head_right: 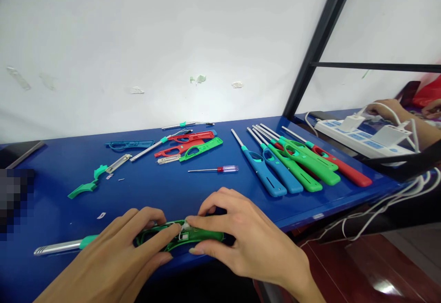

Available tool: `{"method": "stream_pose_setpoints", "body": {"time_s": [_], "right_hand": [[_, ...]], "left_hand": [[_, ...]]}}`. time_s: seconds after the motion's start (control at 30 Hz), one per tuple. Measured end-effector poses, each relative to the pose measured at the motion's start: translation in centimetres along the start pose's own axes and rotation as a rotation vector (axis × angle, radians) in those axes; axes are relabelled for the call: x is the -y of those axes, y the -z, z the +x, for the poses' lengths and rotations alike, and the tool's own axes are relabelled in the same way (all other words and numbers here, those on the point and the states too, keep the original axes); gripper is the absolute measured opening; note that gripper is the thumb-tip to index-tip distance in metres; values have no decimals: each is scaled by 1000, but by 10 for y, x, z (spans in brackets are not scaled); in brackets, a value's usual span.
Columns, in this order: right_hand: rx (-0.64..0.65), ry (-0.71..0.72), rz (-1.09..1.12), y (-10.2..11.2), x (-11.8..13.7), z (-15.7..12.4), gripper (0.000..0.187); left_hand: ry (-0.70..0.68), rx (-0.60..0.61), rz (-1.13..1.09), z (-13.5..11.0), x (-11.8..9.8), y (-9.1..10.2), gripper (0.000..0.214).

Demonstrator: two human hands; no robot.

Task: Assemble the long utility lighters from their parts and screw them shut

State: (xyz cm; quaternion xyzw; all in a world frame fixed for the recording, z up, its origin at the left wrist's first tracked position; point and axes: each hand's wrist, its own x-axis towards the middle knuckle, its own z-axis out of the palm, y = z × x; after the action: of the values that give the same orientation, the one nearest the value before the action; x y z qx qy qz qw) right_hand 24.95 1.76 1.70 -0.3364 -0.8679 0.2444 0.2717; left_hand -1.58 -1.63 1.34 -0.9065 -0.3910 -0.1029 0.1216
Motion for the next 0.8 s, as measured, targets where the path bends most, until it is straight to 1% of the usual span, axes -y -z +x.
{"method": "stream_pose_setpoints", "body": {"time_s": [0.1, 0.17, 0.27, 0.4, 0.47, 0.53, 0.6, 0.67, 0.73, 0.8], "right_hand": [[-2, 7, -52, -1, 0, 0, 28], [-8, -1, -71, -1, -1, 0, 30], [-13, -24, -78, -4, -3, 1, 31], [-17, -49, -91, -7, -7, 0, 35], [-34, -56, -111, -7, -6, -1, 41], [-64, -46, -132, -9, -2, 1, 44], [-88, -18, -149, -11, 5, 4, 43], [-93, 10, -164, -15, 12, 10, 37], [-79, 27, -163, -20, 17, 15, 31], [-56, 30, -140, -24, 18, 19, 28]], "left_hand": [[57, 77, -53, 3, 0, 2, 51], [110, 98, -96, 5, 0, 3, 45], [152, 64, -131, 5, 0, 0, 47], [220, -21, -152, 2, 4, -5, 61], [253, -33, -178, 2, 6, -4, 63], [257, -24, -221, 5, 7, 0, 62], [249, -6, -259, 9, 7, 4, 59], [252, -1, -289, 13, 7, 7, 57], [278, -15, -316, 15, 7, 7, 56], [305, -32, -344, 15, 8, 5, 56]]}}
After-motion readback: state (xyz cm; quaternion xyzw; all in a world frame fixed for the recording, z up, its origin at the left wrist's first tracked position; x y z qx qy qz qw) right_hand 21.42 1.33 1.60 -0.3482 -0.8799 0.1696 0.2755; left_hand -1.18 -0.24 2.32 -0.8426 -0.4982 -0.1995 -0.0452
